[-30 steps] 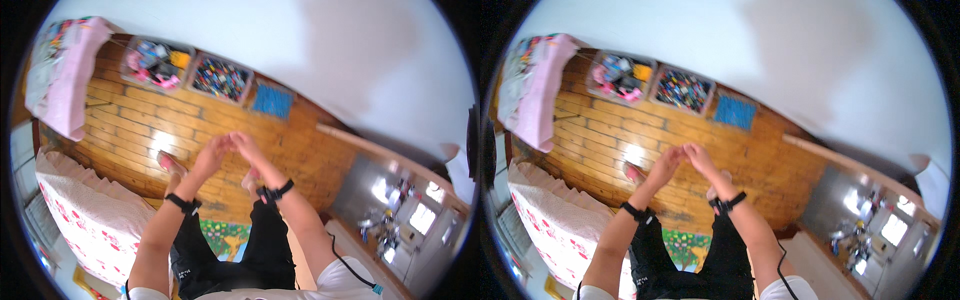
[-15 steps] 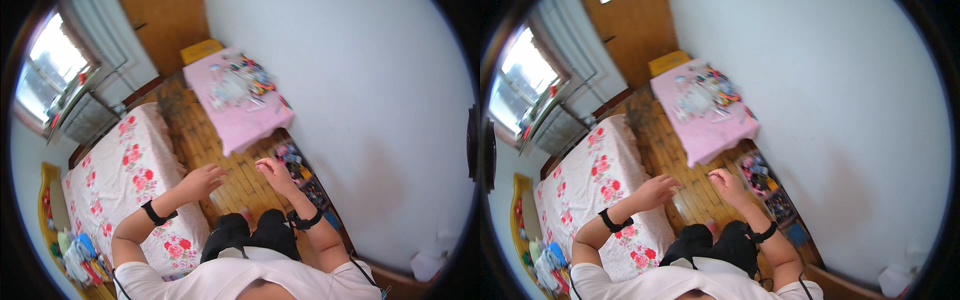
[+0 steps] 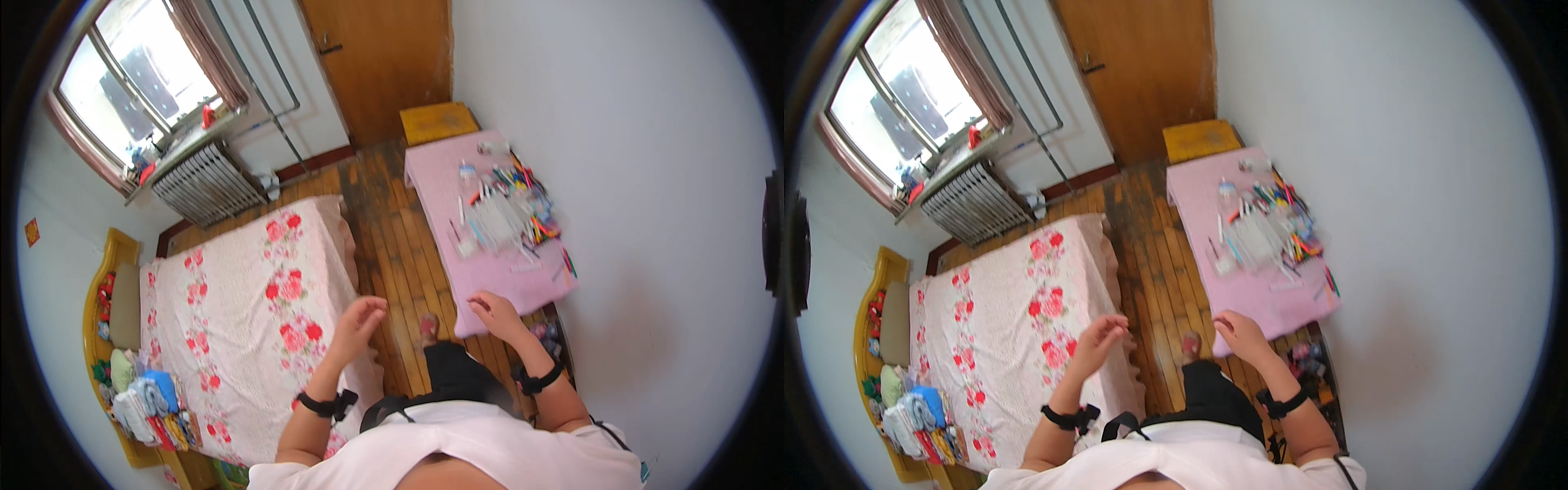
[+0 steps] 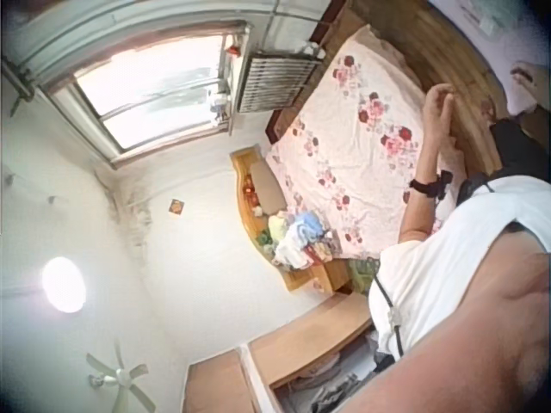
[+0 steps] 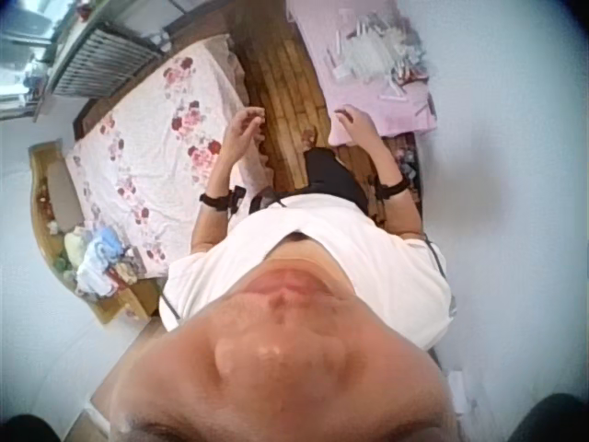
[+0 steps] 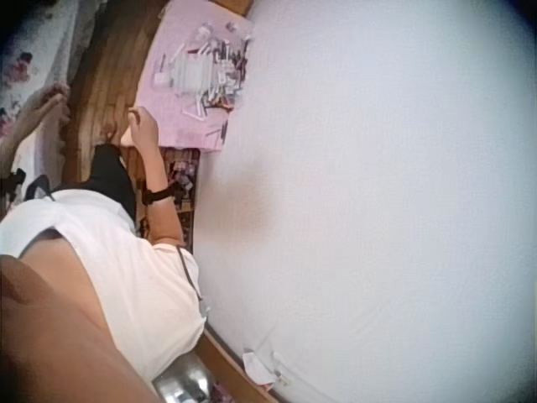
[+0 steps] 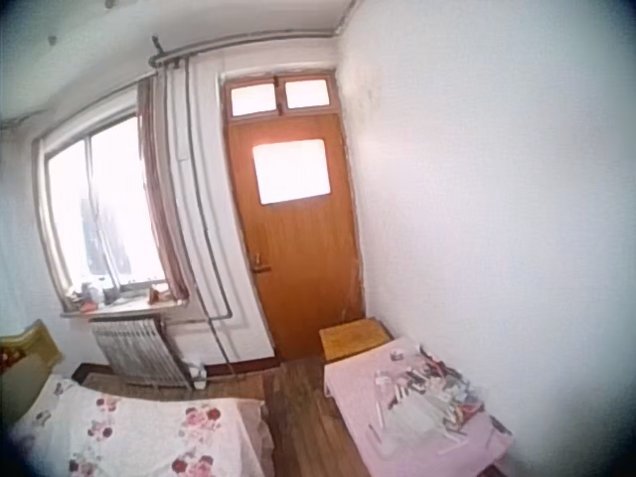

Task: The person organizes various toys on a wooden floor by placing them into a large clear plastic bin, handling items like toy trucks, cars, and building blocks by hand.

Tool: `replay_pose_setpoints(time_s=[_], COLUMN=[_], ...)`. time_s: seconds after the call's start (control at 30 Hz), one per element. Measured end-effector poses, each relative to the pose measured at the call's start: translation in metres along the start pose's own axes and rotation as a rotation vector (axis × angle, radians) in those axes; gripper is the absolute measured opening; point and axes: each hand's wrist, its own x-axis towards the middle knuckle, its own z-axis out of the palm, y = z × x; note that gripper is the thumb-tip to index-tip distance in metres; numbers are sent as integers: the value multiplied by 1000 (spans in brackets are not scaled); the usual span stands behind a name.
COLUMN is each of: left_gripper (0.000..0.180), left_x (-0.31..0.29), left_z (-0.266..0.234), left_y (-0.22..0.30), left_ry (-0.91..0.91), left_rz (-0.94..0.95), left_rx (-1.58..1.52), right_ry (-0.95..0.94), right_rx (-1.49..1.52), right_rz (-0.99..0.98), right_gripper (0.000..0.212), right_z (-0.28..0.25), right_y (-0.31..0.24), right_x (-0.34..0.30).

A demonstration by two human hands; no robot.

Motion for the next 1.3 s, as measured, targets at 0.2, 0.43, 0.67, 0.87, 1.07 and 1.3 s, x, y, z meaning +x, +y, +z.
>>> replay_pose_setpoints(time_s=[0.2, 0.43, 0.67, 0.87, 1.07, 1.3], left_gripper=[21, 23, 23, 25, 29, 42], left_x=[139, 313, 540, 758, 950, 1137], left_z=[-56, -151, -219, -233, -217, -172], left_y=[34, 5, -33, -25, -41, -110], left_ry=[46, 79, -181, -389, -539, -503], left_rz=[-6, -39, -19, -64, -63, -231], left_rx=[-69, -149, -93, -5, 55, 102], right_ry=[44, 115, 380, 547, 592, 629], right_rx=[-39, 11, 20, 35, 178, 286], right_rz=[95, -32, 216, 401, 462, 610], right_gripper=[19, 20, 20, 19, 20, 23], right_z=[-15, -29, -40, -42, -40, -9], right_y=[-20, -53, 29, 54, 71, 248], right_x=[184, 378, 509, 602, 728, 874])
